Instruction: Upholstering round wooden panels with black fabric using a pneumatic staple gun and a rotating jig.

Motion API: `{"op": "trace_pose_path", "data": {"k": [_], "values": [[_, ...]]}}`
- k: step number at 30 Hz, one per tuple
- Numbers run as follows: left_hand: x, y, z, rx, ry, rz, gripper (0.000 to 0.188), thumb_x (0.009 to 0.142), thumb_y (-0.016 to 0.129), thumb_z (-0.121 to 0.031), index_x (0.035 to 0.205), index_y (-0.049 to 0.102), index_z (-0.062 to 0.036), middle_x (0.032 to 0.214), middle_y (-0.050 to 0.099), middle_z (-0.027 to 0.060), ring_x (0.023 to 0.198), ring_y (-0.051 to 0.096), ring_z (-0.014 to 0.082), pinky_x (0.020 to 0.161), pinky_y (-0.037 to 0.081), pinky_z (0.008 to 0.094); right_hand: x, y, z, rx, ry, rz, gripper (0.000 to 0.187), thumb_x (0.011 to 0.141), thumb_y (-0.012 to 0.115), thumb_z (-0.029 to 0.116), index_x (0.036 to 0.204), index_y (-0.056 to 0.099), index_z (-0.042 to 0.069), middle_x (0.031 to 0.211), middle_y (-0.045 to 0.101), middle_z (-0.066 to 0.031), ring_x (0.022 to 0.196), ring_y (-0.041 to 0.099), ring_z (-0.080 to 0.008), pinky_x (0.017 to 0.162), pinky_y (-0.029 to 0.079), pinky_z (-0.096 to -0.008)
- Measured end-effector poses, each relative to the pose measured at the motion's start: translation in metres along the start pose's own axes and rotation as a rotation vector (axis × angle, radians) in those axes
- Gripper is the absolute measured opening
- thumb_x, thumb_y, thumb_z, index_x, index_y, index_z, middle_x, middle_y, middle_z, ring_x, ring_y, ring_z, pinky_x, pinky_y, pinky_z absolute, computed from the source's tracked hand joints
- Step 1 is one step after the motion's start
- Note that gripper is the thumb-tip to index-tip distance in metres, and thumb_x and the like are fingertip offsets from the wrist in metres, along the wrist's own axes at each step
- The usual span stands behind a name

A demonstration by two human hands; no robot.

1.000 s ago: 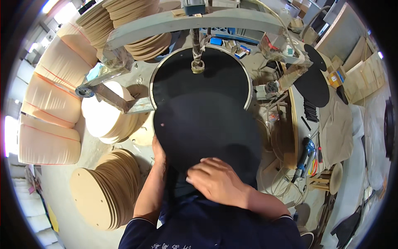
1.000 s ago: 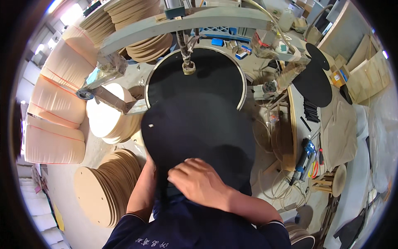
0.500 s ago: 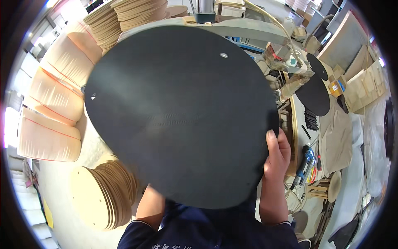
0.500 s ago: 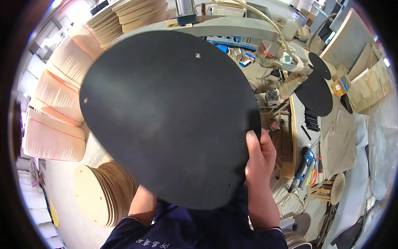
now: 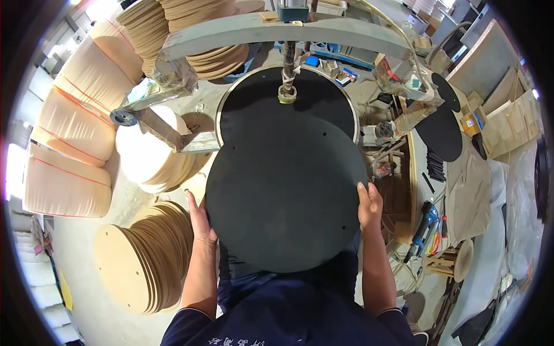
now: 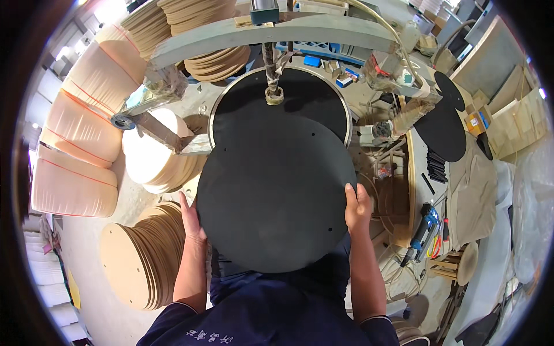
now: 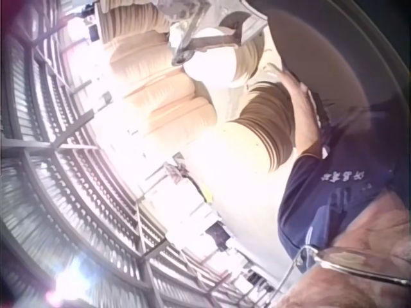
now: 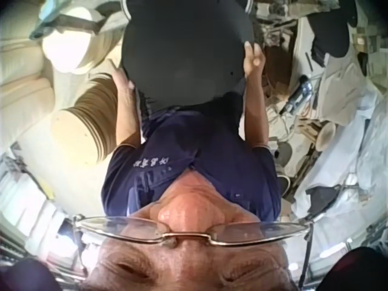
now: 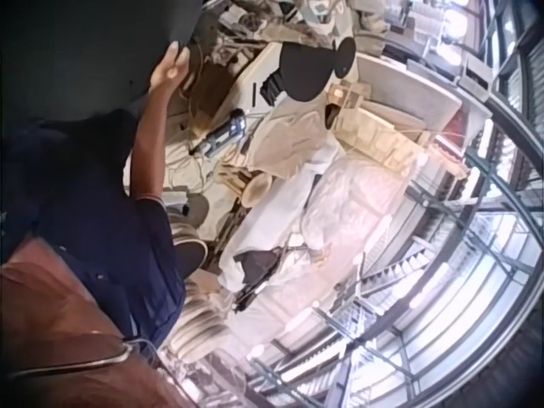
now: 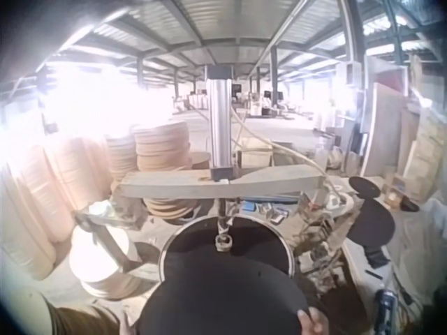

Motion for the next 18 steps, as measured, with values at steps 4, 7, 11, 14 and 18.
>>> {"op": "trace_pose_path", "data": {"k": [4,7,11,14,18], "values": [[0.025,-0.019,0.0,0.225,0.082,-0.019,0.049,0.111,0.055,-0.04,0.14,0.062,-0.0013,0.131,0.071,0.0136,0.116,0.069,0.0265,0.102,0.055,0.0406,0.012,-0.003,0.002,-0.102,-0.003,0.054,0.029,0.106,0.067,0.025,0.095,0.062,-0.001,0.079,0.051,0.0046,0.076,0.045,-0.0057,0.068,0.04,-0.0275],[0.034,-0.008,0.007,0.389,0.114,0.01,0.029,0.108,0.057,-0.013,0.134,0.066,-0.0032,0.121,0.075,0.0101,0.107,0.072,0.0237,0.098,0.057,0.0378,0.008,-0.007,0.017,-0.094,0.056,0.105,0.028,0.105,0.069,0.025,0.094,0.062,0.0,0.078,0.049,0.005,0.075,0.045,-0.0048,0.068,0.04,-0.0269],[0.033,-0.004,0.012,0.413,0.152,-0.091,0.03,0.108,0.056,-0.015,0.135,0.064,-0.0041,0.124,0.073,0.0108,0.111,0.071,0.0251,0.1,0.057,0.0401,-0.015,-0.006,0.04,-0.117,0.229,0.118,0.022,0.103,0.071,0.024,0.102,0.066,0.002,0.079,0.058,0.0039,0.072,0.051,-0.004,0.064,0.042,-0.0244],[0.025,0.01,0.02,0.25,0.172,-0.202,0.035,0.11,0.051,-0.018,0.142,0.055,-0.0027,0.138,0.065,0.0142,0.124,0.064,0.0297,0.109,0.052,0.0453,-0.028,-0.008,0.04,-0.136,0.371,0.213,0.027,0.101,0.072,0.029,0.107,0.069,0.003,0.08,0.063,0.0014,0.061,0.062,-0.0098,0.055,0.046,-0.0262],[0.026,0.009,0.035,0.087,0.152,-0.237,0.041,0.112,0.048,-0.021,0.15,0.047,-0.0046,0.148,0.058,0.0144,0.129,0.061,0.0317,0.112,0.05,0.0484,-0.026,0.005,0.056,-0.261,0.317,0.307,0.023,0.102,0.071,0.026,0.095,0.066,0.005,0.07,0.058,0.003,0.059,0.059,-0.008,0.053,0.045,-0.0258]]}}
Point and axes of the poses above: each hand's wrist, its own x-axis towards the middle knuckle, its own y-axis out of the palm, z = x × y, the point moved 2 cm from there along x, towards the middle knuckle
